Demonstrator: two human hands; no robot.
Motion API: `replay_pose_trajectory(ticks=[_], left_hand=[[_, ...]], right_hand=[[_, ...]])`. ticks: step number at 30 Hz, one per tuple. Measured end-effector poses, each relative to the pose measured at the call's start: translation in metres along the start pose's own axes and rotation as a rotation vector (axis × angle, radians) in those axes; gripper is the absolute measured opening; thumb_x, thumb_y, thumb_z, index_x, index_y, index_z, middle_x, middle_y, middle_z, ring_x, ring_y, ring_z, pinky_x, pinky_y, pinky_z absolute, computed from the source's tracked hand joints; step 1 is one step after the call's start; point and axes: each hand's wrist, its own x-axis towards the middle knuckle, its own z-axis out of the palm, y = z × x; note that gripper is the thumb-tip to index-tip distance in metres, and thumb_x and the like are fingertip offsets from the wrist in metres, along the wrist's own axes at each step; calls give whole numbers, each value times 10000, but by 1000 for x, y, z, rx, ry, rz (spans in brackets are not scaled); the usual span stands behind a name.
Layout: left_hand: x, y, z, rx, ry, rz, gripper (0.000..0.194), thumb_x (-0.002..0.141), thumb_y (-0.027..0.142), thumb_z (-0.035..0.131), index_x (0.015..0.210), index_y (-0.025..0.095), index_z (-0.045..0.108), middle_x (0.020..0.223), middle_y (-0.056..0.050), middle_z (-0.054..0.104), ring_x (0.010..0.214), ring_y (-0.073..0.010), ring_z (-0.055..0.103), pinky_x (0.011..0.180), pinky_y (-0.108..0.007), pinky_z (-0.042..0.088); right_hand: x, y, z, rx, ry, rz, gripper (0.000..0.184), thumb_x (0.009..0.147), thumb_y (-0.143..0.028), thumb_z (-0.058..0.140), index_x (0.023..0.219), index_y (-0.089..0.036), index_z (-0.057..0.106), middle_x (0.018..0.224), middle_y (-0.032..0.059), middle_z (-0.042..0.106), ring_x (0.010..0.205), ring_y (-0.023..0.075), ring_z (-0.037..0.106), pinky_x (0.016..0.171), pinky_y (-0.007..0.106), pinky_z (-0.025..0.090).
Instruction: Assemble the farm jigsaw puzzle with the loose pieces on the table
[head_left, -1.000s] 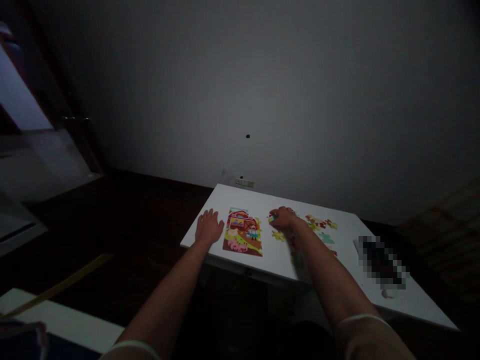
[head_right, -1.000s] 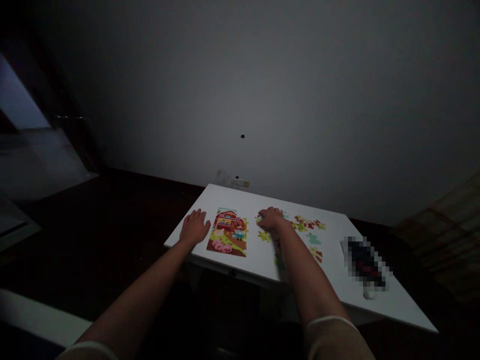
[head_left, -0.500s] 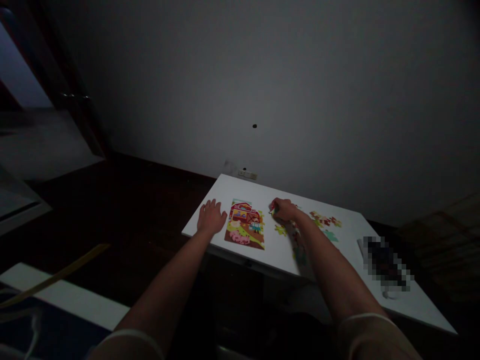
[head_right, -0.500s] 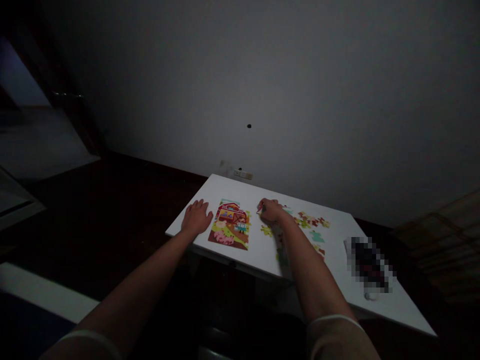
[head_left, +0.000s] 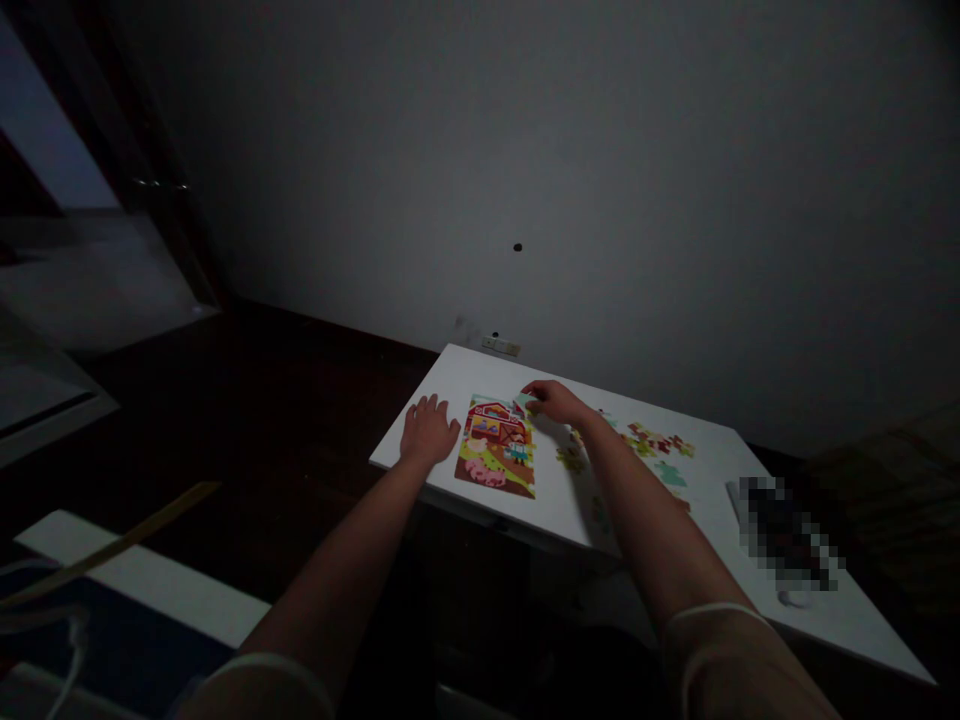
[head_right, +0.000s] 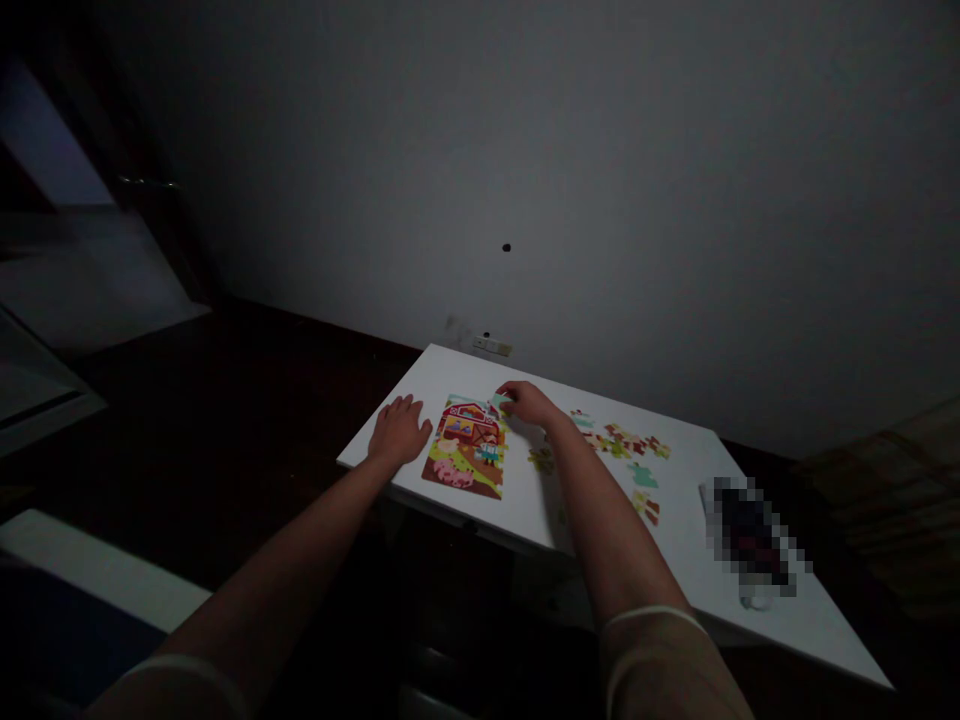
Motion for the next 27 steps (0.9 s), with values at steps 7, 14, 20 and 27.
replay_pose_trajectory(ticks=[7,14,20,27], left_hand=[[-1,2,-2,-14,-10,2,578,1100,420,465,1601,150,568,1786,-206,444,1674,-377,361,1361,-552,246],[0,1,0,-2,-5,1,576,1101,432,461,1599,165,571,1784,-195,452,1674,-368,365,1361,-555,250],[2,-1,2,1,-8,5,584,1104,438,462,1604,155,569,1781,-203,453,1672,-374,364,1352,-558,260],[4,-3,8,31,29,17,568,1104,449,464,1583,173,596,1768,-183,481,1652,-366,392,1343,-553,281]], right_hand=[[6,2,17,-38,-1,32,329,845,-159,756,1162,-187,842,1092,98,850,932,233,745,899,351,578],[7,6,31,-90,12,84,361,863,-170,786,1212,-219,866,1209,132,855,1063,287,793,1008,401,590],[5,5,39,-78,2,87,370,886,-175,750,1227,-228,885,1241,114,859,1136,315,805,1055,414,584],[-6,1,45,-69,40,77,298,944,-234,743,1198,-224,897,1177,115,853,1078,314,794,996,382,580]])
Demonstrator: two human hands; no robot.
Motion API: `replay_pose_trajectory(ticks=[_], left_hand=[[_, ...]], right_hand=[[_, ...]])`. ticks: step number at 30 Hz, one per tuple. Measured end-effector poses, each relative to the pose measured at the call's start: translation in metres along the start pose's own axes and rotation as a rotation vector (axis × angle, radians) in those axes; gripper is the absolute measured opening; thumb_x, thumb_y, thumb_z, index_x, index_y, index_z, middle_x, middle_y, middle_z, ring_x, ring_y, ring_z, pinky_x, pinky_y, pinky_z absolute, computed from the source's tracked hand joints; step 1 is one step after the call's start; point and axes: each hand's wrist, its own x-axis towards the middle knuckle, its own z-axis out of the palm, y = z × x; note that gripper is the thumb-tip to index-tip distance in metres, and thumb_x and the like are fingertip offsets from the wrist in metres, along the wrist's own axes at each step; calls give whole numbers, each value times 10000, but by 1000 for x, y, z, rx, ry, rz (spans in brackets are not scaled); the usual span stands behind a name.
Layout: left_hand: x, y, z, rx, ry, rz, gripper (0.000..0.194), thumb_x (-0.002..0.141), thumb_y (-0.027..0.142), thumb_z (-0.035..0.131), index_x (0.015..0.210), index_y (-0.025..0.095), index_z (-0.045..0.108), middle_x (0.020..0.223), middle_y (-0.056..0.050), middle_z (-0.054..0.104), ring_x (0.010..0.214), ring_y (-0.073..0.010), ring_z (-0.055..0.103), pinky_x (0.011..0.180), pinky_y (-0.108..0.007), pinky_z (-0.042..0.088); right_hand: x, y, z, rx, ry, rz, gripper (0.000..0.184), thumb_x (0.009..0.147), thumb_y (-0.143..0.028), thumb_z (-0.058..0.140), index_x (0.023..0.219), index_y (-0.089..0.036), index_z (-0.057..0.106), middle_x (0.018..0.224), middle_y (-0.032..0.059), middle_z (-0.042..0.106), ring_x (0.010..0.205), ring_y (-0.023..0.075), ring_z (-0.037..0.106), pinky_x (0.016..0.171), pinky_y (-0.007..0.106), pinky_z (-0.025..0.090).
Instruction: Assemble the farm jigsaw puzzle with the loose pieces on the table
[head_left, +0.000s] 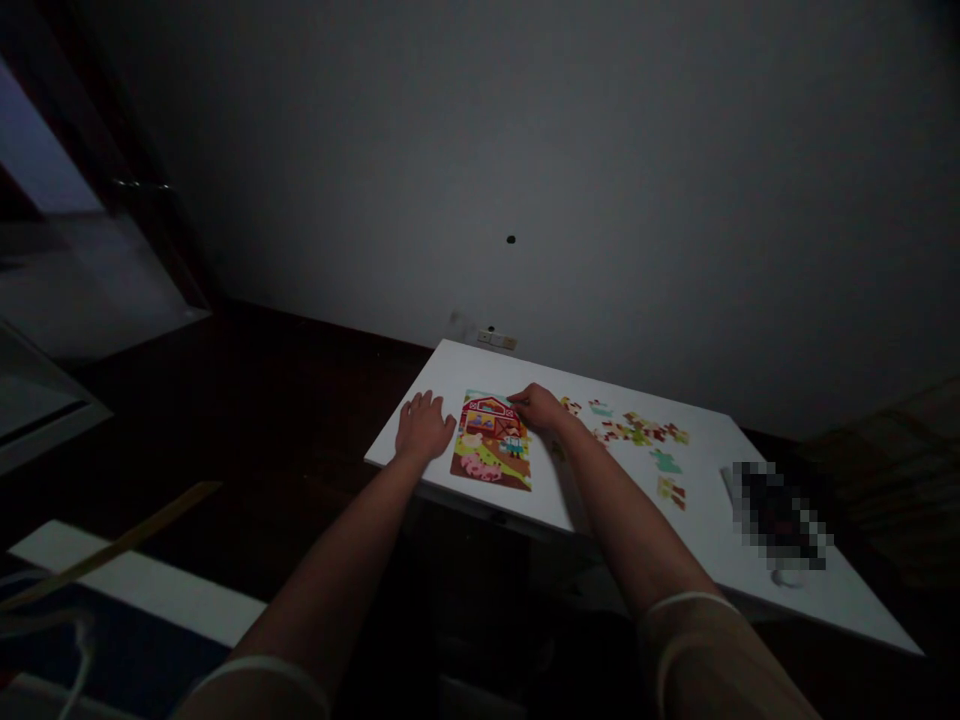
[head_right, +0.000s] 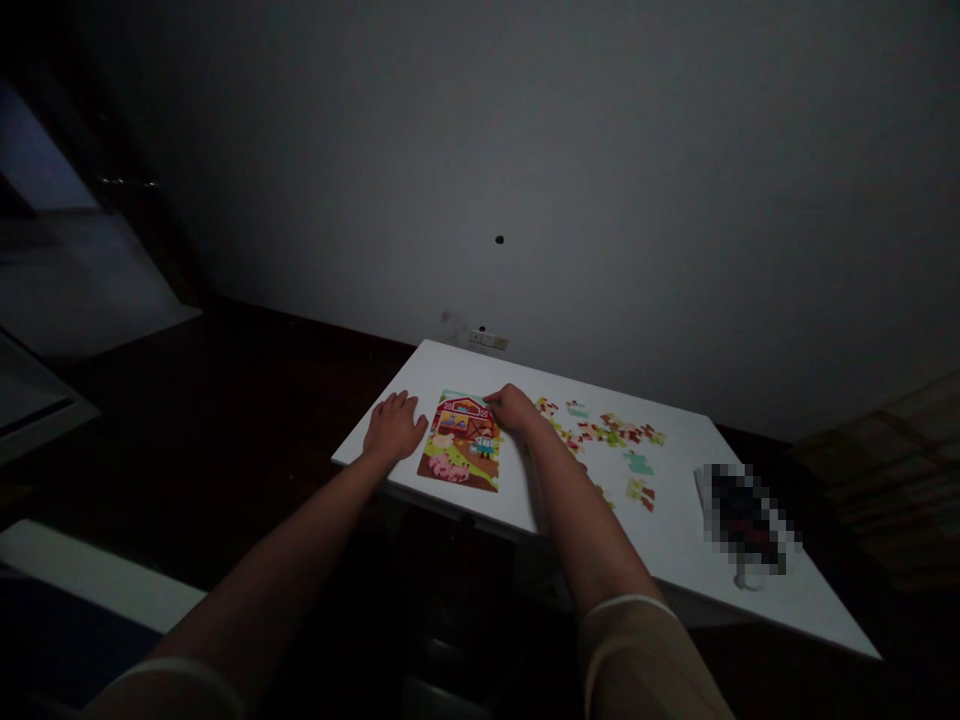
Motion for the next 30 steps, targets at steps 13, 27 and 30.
replay_pose_trajectory(ticks=[13,27,30], left_hand=[[3,-1,-4,-18,3,10,586,1075,410,490,1567,128,635,1739,-208,515,1628,-380,440,1327,-555,337],[-3,-12,-13,-199,68,216,609,1033,469,512,1521,162,710,1584,-142,695,1490,-328,628,1278,-474,476],[-4,-14,-12,-195,28,294,660,1037,560,506,1524,167,715,1602,-152,679,1524,-336,598,1300,-500,449]], right_hand=[[-155,98,-50,154,471,231,411,1003,-366,598,1327,-194,783,1178,142,797,966,268,739,930,421,590],[-265,128,-32,-112,639,419,348,992,-313,544,1139,-147,813,1122,152,788,1081,297,657,996,390,499],[-264,128,-32,-134,636,445,344,999,-297,527,1109,-142,813,1096,154,782,1056,296,646,981,386,491]])
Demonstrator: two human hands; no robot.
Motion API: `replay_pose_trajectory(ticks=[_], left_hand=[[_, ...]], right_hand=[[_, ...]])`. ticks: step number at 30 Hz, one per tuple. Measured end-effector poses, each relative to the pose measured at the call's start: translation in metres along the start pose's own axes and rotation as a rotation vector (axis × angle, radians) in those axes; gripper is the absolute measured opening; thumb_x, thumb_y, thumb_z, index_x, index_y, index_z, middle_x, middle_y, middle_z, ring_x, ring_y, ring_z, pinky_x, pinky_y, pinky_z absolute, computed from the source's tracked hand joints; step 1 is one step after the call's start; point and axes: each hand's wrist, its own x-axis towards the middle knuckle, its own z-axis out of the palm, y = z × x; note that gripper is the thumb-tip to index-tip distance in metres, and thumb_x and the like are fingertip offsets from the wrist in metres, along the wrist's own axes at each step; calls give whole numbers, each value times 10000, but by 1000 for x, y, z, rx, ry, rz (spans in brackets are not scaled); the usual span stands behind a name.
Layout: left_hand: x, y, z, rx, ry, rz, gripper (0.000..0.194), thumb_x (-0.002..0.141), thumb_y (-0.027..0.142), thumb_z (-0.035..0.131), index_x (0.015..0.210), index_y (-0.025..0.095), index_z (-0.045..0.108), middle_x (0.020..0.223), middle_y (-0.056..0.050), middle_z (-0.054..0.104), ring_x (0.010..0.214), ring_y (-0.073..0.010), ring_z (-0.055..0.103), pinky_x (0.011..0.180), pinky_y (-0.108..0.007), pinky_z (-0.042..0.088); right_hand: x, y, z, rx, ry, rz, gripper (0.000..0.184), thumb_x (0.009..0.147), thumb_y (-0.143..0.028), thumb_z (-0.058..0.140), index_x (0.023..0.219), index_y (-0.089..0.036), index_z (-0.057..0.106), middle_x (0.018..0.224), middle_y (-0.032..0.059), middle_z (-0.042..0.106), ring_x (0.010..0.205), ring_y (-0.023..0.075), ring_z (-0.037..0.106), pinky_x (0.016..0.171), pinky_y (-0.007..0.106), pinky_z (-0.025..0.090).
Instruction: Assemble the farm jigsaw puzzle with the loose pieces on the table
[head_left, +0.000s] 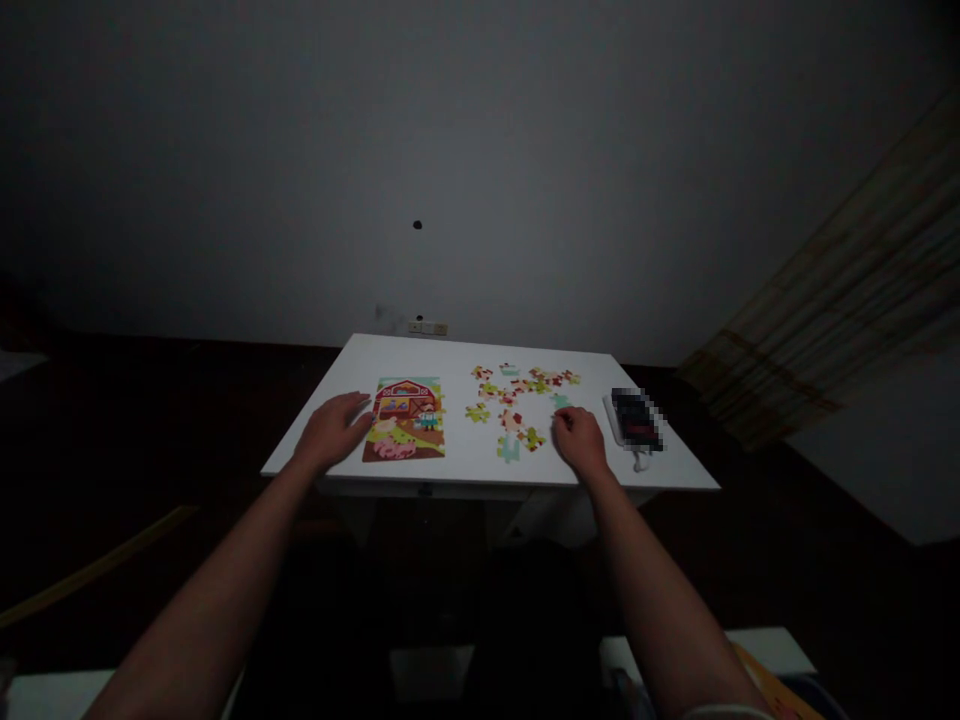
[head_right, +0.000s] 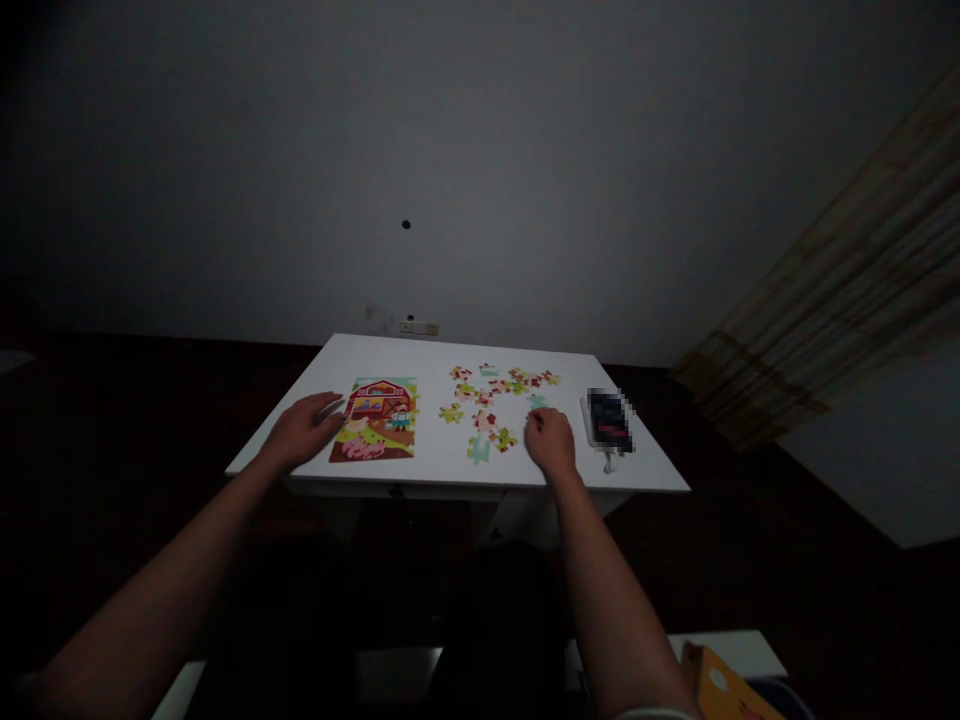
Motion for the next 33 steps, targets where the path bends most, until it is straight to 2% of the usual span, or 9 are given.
replay_pose_trajectory(ticks=[3,7,10,14,17,23,28,33], left_hand=[[1,-2,1,24,-28,28,736,1040,654,486,1557,172,693,1636,-167,647,1553,-354,567,1316,-531,420],[4,-5,3,90,-73,42,714,1004,666,509,1523,228,730,1659,-144,629,1558,-367,560,1306,-546,427],[5,-7,5,126,-86,38,691,1001,655,488,1479,239,765,1637,-126,653,1536,-357,585,1299,-525,440],[5,-9,7,128,-66,32,699,1018,667,453,1452,228,780,1619,-134,668,1513,-357,610,1290,-527,459],[7,-12,7,128,-76,19,711,1015,684,449,1447,226,780,1627,-127,663,1518,-365,606,1294,-538,461],[12,-22,13,89,-62,-10,700,995,705,460,1405,244,792,1613,-117,676,1498,-384,619,1285,-560,477],[15,-31,19,71,-52,-10,673,975,711,481,1376,275,800,1599,-108,686,1497,-398,616,1278,-574,480],[15,-31,20,48,-32,-15,623,962,692,512,1359,305,797,1567,-94,711,1483,-399,626,1272,-586,482]], right_hand=[[3,1,1,-32,-20,15,346,989,-277,530,1110,-132,820,1097,164,776,1057,303,641,991,393,485],[6,3,4,-75,-19,66,358,989,-270,536,1158,-130,819,1161,183,758,1117,327,637,1048,429,478],[7,4,6,-120,-21,111,415,993,-233,519,1292,-127,786,1289,209,729,1217,364,621,1093,475,466],[7,3,6,-175,-22,211,567,1001,-178,486,1542,-93,634,1423,257,676,1305,411,602,1098,511,465],[7,-1,2,-197,-55,239,603,1016,-168,474,1605,-75,561,1474,262,663,1343,414,598,1113,506,460],[11,-6,-1,-192,-107,223,533,1035,-186,483,1544,-127,630,1487,192,698,1369,366,606,1127,460,460],[11,3,7,-115,-24,184,466,984,-175,546,1414,-174,727,1393,151,765,1303,346,647,1078,423,483],[12,12,12,36,15,151,465,928,-103,532,1306,-208,781,1239,113,822,1184,311,703,1023,393,514]])
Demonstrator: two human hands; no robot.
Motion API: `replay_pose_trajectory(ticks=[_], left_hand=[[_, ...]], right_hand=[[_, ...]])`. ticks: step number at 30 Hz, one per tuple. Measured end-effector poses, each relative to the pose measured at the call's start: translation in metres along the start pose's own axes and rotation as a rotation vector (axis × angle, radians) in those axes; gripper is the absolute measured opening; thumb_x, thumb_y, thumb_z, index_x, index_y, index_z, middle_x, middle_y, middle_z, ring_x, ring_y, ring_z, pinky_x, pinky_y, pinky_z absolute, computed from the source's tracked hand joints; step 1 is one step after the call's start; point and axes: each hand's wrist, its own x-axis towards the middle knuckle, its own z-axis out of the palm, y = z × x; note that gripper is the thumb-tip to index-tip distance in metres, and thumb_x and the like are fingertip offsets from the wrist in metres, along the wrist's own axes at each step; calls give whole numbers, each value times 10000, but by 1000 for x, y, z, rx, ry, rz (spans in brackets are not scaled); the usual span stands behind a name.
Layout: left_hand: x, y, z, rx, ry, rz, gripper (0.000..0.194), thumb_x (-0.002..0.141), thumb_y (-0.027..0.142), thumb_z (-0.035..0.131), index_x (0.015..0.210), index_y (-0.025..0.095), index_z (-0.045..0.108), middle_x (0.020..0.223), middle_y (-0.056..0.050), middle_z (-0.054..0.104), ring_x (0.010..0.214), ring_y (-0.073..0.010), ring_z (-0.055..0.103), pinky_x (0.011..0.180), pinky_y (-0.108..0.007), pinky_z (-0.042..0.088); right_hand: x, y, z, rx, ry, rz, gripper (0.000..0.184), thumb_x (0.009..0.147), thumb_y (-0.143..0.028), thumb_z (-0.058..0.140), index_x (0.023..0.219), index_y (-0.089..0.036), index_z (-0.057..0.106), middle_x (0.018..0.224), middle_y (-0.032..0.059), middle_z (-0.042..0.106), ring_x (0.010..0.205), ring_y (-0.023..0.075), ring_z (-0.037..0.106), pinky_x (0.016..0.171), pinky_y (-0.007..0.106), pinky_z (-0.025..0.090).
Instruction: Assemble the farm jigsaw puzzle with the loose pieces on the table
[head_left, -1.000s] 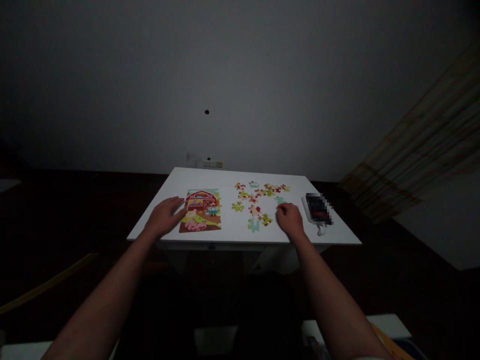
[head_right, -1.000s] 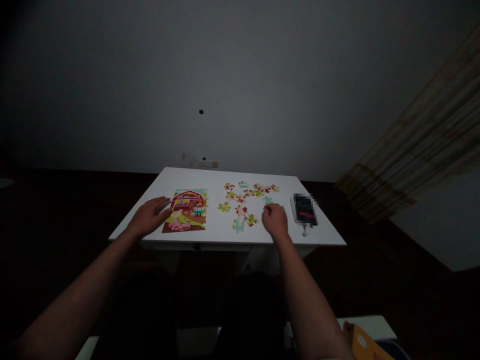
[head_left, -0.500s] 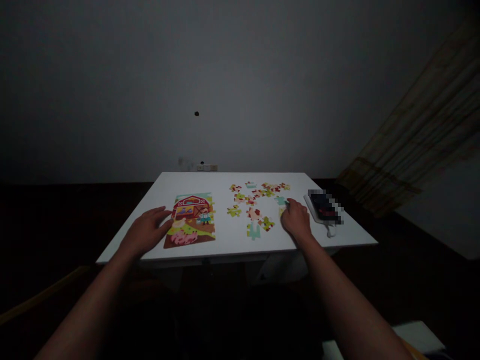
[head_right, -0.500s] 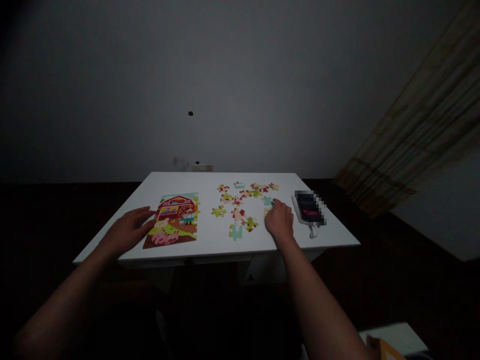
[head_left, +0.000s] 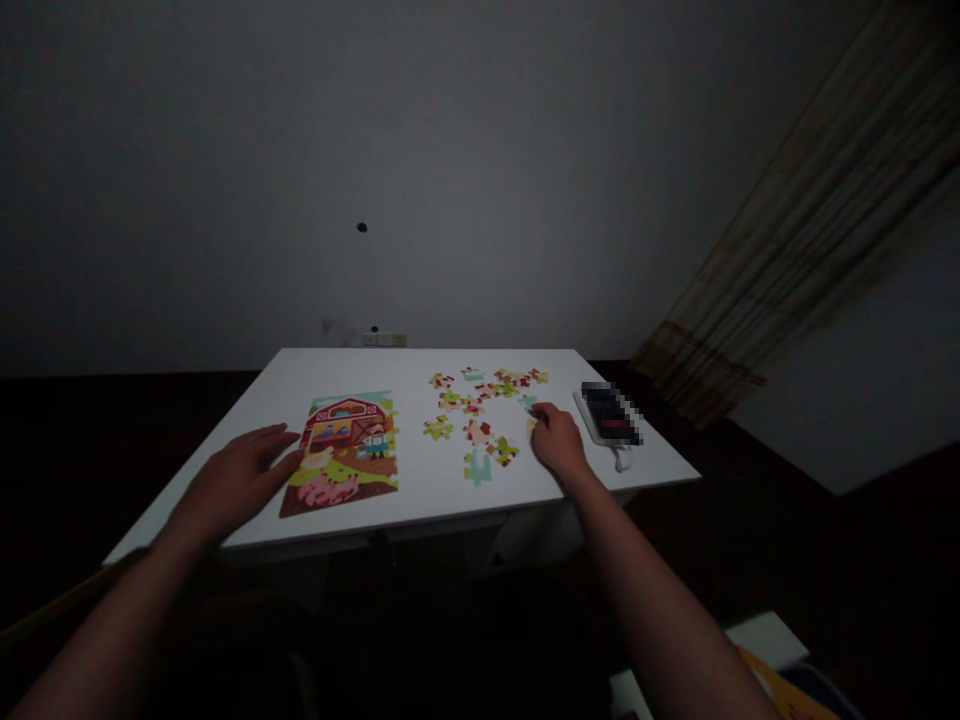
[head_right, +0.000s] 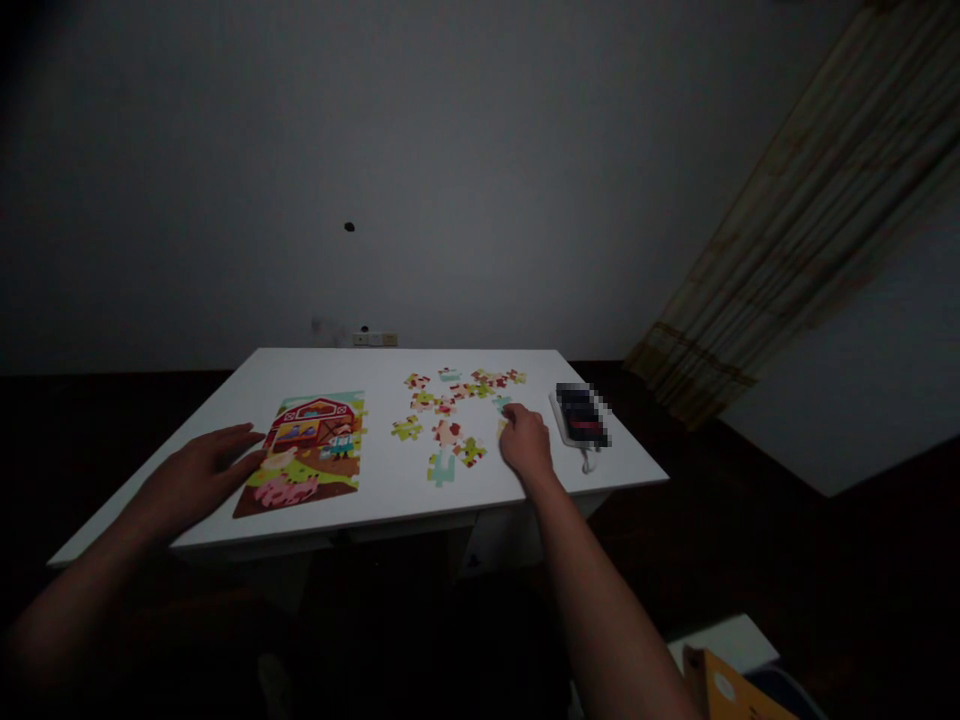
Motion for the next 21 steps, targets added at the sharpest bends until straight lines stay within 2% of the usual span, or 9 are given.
replay_pose_trajectory(ticks=[4,7,16,21], left_hand=[[-1,3,-1,1,-10,4,662,971,695,487,1414,288,763,1570,-108,708,1474,-390,633,1261,-570,495],[-2,4,-2,7,-8,19,701,988,707,444,1456,280,745,1589,-112,694,1482,-384,628,1266,-561,490],[-4,8,-4,27,-14,28,708,1020,687,411,1473,270,762,1595,-110,690,1486,-353,628,1262,-530,490],[-5,10,-4,21,-7,29,655,1027,650,445,1420,261,798,1579,-110,703,1482,-354,634,1269,-518,486]], right_hand=[[1,0,-1,108,-27,-8,447,924,-90,514,1246,-217,798,1159,74,841,1135,269,733,1002,357,530],[1,-1,-1,125,-40,3,393,943,-119,538,1207,-217,813,1150,80,842,1108,265,746,999,356,536],[4,5,2,152,-28,12,258,940,-216,617,1112,-215,810,1077,90,835,1023,267,751,964,377,544],[4,5,1,151,-28,20,212,933,-258,635,1054,-218,804,1030,90,835,951,264,748,893,368,537]])
